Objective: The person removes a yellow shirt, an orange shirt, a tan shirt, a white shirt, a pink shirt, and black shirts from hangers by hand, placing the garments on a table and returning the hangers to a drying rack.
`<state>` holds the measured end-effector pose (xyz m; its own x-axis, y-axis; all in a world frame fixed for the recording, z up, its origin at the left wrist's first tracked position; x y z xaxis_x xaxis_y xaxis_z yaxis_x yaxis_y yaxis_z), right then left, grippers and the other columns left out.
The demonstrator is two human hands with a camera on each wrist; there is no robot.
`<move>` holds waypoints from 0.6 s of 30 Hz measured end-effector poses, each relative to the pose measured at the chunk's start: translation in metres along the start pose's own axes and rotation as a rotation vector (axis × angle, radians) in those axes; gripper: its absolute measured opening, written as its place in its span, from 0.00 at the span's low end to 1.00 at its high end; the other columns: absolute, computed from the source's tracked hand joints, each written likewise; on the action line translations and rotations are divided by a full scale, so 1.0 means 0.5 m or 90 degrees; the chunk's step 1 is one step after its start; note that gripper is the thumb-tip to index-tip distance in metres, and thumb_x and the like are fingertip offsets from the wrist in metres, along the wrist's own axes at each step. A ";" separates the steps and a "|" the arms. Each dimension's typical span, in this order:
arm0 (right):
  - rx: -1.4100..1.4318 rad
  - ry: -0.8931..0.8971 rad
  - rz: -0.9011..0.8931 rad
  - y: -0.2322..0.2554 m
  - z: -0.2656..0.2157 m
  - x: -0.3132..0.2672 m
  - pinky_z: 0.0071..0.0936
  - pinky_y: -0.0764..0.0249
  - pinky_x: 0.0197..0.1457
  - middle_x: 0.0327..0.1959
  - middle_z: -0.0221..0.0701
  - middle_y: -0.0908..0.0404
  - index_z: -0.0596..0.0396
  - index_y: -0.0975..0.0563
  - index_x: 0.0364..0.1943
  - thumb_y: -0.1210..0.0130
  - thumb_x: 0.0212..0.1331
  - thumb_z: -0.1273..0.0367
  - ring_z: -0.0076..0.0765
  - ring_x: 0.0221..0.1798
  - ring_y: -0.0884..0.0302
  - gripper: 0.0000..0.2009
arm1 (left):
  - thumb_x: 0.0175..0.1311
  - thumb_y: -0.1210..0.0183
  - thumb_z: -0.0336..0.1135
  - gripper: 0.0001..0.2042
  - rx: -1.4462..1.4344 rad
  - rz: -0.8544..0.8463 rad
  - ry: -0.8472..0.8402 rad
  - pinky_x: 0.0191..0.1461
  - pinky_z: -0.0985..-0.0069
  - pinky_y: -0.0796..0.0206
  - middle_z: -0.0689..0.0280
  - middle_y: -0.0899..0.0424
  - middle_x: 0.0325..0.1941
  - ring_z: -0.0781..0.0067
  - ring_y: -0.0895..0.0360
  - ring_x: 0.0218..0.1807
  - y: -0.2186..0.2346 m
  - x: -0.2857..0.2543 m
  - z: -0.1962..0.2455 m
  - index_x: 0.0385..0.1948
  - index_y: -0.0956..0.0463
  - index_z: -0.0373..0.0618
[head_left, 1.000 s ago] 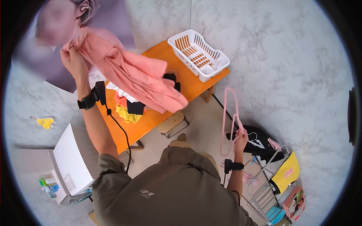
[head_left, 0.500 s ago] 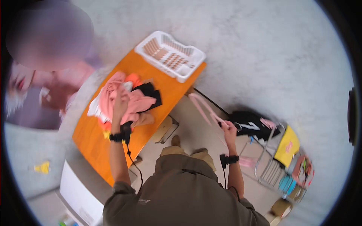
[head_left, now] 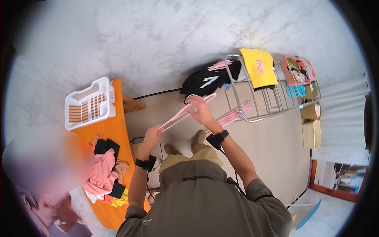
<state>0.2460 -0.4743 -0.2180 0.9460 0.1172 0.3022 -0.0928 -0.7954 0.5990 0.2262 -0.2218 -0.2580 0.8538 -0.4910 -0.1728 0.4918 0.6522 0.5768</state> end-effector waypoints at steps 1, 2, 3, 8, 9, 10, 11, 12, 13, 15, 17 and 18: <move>-0.045 -0.013 0.114 0.037 0.015 -0.019 0.36 0.35 0.58 0.45 0.40 0.24 0.56 0.23 0.43 0.36 0.44 0.69 0.48 0.50 0.29 0.19 | 0.65 0.52 0.34 0.08 0.016 0.027 -0.025 0.33 0.55 0.38 0.46 0.26 0.27 0.38 0.30 0.33 -0.034 0.026 0.005 0.31 0.31 0.39; -0.062 -0.095 0.126 0.067 0.043 -0.057 0.37 0.35 0.61 0.50 0.42 0.26 0.56 0.24 0.46 0.36 0.46 0.69 0.48 0.52 0.29 0.20 | 0.65 0.53 0.34 0.08 0.032 0.055 -0.049 0.32 0.54 0.38 0.46 0.26 0.27 0.38 0.30 0.33 -0.067 0.051 0.009 0.32 0.31 0.39; -0.021 -0.170 0.128 0.092 0.082 -0.104 0.37 0.33 0.58 0.49 0.41 0.25 0.56 0.24 0.46 0.37 0.47 0.68 0.45 0.52 0.28 0.19 | 0.65 0.53 0.34 0.08 0.041 0.039 -0.056 0.32 0.54 0.38 0.46 0.26 0.27 0.38 0.30 0.33 -0.104 0.073 0.015 0.32 0.31 0.39; 0.128 -0.458 0.186 0.206 0.263 -0.350 0.28 0.25 0.44 0.36 0.34 0.19 0.59 0.24 0.44 0.40 0.52 0.70 0.31 0.41 0.21 0.15 | 0.64 0.53 0.32 0.05 0.166 0.009 -0.016 0.33 0.51 0.37 0.48 0.24 0.26 0.39 0.28 0.32 -0.271 0.205 0.050 0.34 0.31 0.42; 0.135 -0.459 0.192 0.232 0.277 -0.371 0.28 0.25 0.44 0.36 0.34 0.19 0.59 0.24 0.44 0.40 0.52 0.70 0.31 0.41 0.21 0.15 | 0.64 0.53 0.32 0.05 0.174 0.006 -0.018 0.33 0.51 0.37 0.48 0.24 0.26 0.39 0.28 0.32 -0.300 0.229 0.057 0.34 0.31 0.42; 0.155 -0.486 0.236 0.257 0.288 -0.392 0.28 0.25 0.43 0.36 0.33 0.19 0.60 0.24 0.43 0.40 0.53 0.70 0.31 0.40 0.21 0.14 | 0.63 0.54 0.32 0.05 0.171 0.015 -0.042 0.34 0.50 0.37 0.48 0.24 0.27 0.39 0.28 0.33 -0.326 0.248 0.066 0.34 0.31 0.42; 0.175 -0.515 0.279 0.274 0.301 -0.408 0.28 0.25 0.43 0.36 0.33 0.19 0.60 0.24 0.42 0.40 0.53 0.71 0.31 0.40 0.21 0.13 | 0.63 0.54 0.31 0.05 0.167 0.022 -0.064 0.34 0.50 0.36 0.48 0.24 0.27 0.39 0.27 0.33 -0.348 0.262 0.071 0.33 0.30 0.42; 0.182 -0.520 0.282 0.289 0.305 -0.407 0.28 0.25 0.43 0.36 0.33 0.19 0.60 0.24 0.42 0.40 0.53 0.71 0.31 0.40 0.21 0.13 | 0.63 0.54 0.31 0.05 0.174 0.016 -0.063 0.34 0.50 0.36 0.48 0.24 0.27 0.39 0.27 0.33 -0.368 0.271 0.074 0.33 0.30 0.42; 0.158 -0.488 0.305 0.309 0.315 -0.397 0.28 0.25 0.43 0.35 0.34 0.19 0.60 0.24 0.42 0.41 0.53 0.71 0.32 0.39 0.20 0.12 | 0.63 0.54 0.31 0.05 0.180 -0.001 -0.061 0.35 0.50 0.36 0.47 0.24 0.29 0.39 0.27 0.34 -0.390 0.287 0.073 0.34 0.30 0.41; 0.133 -0.461 0.331 0.354 0.329 -0.373 0.28 0.25 0.44 0.35 0.35 0.19 0.61 0.24 0.41 0.41 0.53 0.71 0.33 0.39 0.20 0.12 | 0.62 0.53 0.30 0.05 0.186 -0.023 -0.061 0.35 0.50 0.36 0.47 0.24 0.30 0.39 0.27 0.34 -0.427 0.312 0.084 0.34 0.30 0.41; 0.058 -0.396 0.352 0.382 0.336 -0.330 0.29 0.25 0.46 0.36 0.38 0.19 0.61 0.24 0.43 0.41 0.53 0.71 0.37 0.38 0.20 0.13 | 0.62 0.54 0.30 0.05 0.229 -0.035 -0.058 0.36 0.50 0.36 0.47 0.25 0.32 0.39 0.28 0.35 -0.450 0.325 0.094 0.33 0.29 0.40; 0.062 -0.398 0.354 0.389 0.348 -0.309 0.29 0.25 0.46 0.36 0.38 0.19 0.61 0.24 0.43 0.41 0.53 0.71 0.37 0.38 0.20 0.13 | 0.62 0.54 0.30 0.05 0.233 -0.037 -0.057 0.36 0.50 0.36 0.47 0.25 0.32 0.39 0.28 0.35 -0.459 0.331 0.092 0.33 0.29 0.40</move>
<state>0.1357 -0.7503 -0.2773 0.7714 -0.6343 0.0511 -0.5955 -0.6913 0.4093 0.2468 -0.4793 -0.3823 0.7997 -0.5808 -0.1522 0.4316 0.3799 0.8181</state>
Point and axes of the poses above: each hand's wrist, its own x-axis towards the middle knuckle, its own y-axis out of the back of the hand, z = x × y, the point moved 4 cm from there along x, towards the middle knuckle
